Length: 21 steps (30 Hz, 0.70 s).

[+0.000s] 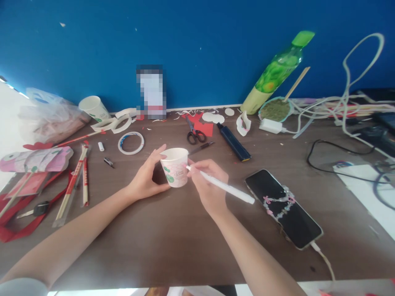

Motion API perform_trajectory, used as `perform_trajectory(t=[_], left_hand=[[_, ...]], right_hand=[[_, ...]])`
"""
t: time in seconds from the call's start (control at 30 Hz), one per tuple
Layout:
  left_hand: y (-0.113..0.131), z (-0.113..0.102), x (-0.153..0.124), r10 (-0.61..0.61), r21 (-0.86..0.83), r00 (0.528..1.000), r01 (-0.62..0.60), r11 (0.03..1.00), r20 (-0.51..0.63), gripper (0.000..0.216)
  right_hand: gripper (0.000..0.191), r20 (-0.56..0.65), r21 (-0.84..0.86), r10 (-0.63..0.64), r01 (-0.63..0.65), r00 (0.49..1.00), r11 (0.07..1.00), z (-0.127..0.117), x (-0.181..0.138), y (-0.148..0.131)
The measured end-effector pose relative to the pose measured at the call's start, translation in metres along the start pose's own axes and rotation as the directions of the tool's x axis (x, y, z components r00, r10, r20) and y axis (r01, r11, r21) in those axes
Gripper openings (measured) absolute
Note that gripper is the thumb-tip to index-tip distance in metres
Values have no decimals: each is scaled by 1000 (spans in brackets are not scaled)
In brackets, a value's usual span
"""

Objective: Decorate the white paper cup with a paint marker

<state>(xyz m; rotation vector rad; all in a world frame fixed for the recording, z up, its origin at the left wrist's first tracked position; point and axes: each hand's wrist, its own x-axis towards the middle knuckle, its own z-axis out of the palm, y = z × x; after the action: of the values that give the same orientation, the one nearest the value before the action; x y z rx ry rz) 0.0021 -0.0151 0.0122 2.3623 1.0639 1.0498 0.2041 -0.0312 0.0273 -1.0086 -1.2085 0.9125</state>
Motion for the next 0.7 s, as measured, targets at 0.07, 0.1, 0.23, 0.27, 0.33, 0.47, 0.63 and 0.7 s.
perform_trajectory(t=[0.07, 0.1, 0.23, 0.27, 0.33, 0.47, 0.63, 0.7], left_hand=[[0, 0, 0, -3, 9, 999, 3, 1000, -36, 74], [0, 0, 0, -6, 15, 999, 7, 1000, -49, 75], [0, -1, 1, -27, 34, 999, 28, 999, -23, 81], [0, -1, 1, -37, 34, 999, 38, 999, -8, 82], [0, -1, 1, -57, 31, 998, 56, 998, 16, 83], [1, -2, 1, -80, 32, 996, 79, 996, 38, 83], [0, -1, 1, -71, 25, 997, 70, 997, 34, 84], [0, -1, 1, -66, 25, 997, 65, 998, 33, 84]], right_hand=[[7, 9, 18, 9, -9, 1000, 1000, -2, 0, 3], [7, 9, 17, 15, -16, 1000, 1000, -3, 0, 4], [7, 1, 16, 37, -37, 999, 999, -4, 1, 7], [7, -3, 19, 36, -36, 999, 999, -4, 1, 7], [9, -24, 17, 30, -29, 999, 999, -4, 2, 6], [11, -57, -8, 30, -31, 998, 999, -3, 2, 5], [9, -42, -16, 31, -32, 999, 999, -3, 2, 5], [8, -51, -19, 36, -37, 998, 999, -2, 3, 4]])
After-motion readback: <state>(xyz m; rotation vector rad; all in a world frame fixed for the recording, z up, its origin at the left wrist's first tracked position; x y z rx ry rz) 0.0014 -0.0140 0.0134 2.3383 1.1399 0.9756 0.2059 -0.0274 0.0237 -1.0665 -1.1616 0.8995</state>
